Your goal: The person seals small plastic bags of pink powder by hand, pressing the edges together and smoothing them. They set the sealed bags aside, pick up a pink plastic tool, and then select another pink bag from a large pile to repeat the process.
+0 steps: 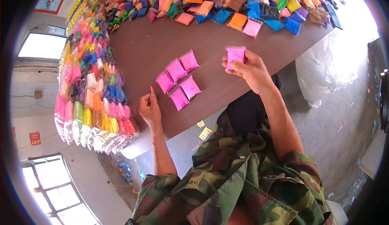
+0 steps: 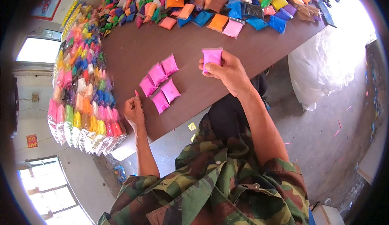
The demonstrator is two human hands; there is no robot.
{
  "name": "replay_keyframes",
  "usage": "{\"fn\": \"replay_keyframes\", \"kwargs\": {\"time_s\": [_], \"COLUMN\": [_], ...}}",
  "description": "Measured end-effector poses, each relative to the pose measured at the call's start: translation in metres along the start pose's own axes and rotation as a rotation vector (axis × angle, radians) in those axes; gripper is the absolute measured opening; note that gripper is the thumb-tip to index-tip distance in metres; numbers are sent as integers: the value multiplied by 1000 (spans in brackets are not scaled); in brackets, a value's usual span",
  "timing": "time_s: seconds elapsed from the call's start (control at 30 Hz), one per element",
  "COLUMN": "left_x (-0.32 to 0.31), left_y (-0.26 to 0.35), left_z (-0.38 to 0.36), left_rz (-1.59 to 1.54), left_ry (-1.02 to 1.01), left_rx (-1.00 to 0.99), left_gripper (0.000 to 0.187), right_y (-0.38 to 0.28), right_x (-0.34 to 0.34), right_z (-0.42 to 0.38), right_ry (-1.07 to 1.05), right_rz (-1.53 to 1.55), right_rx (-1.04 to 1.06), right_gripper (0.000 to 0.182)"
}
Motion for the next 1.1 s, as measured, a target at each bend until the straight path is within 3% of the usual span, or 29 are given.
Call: {"fn": "replay_keyframes", "kwargs": {"time_s": [0.13,0.23,0.33,0.6,0.77,1.1], "left_x": [0,1,1,1,0,-2], "left_y": [6,11,8,3,-21,-6], "left_z": [2,0,-1,1,-1,2], "left_rz": [27,17,23,96,5,-35], "left_ry": [-4,-31,-34,-51,-62,-59], "left_rx": [-12,129,129,113,56,70], "left_gripper": [24,21,21,35,22,20], "right_y": [1,1,3,12,17,4], "right_x": [-2,-2,-2,6,2,-3], "right_z": [-1,1,1,8,12,4], "right_ry": [-19,-6,1,4,17,27], "right_rz": [-15,-23,-17,182,43,-31], "right_rx": [-40,-53,-56,-50,-9,-31], "right_gripper": [40,40,41,35,32,40]}}
Point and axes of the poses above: each hand's wrist, its own z-axis towards the middle knuckle, its own x-axis out of the back of the hand, y = z × x, the point moved 10 cm from there along z, towards the middle knuckle, and after that the axes turned 12 degrees about -x, right-handed, at the moved point
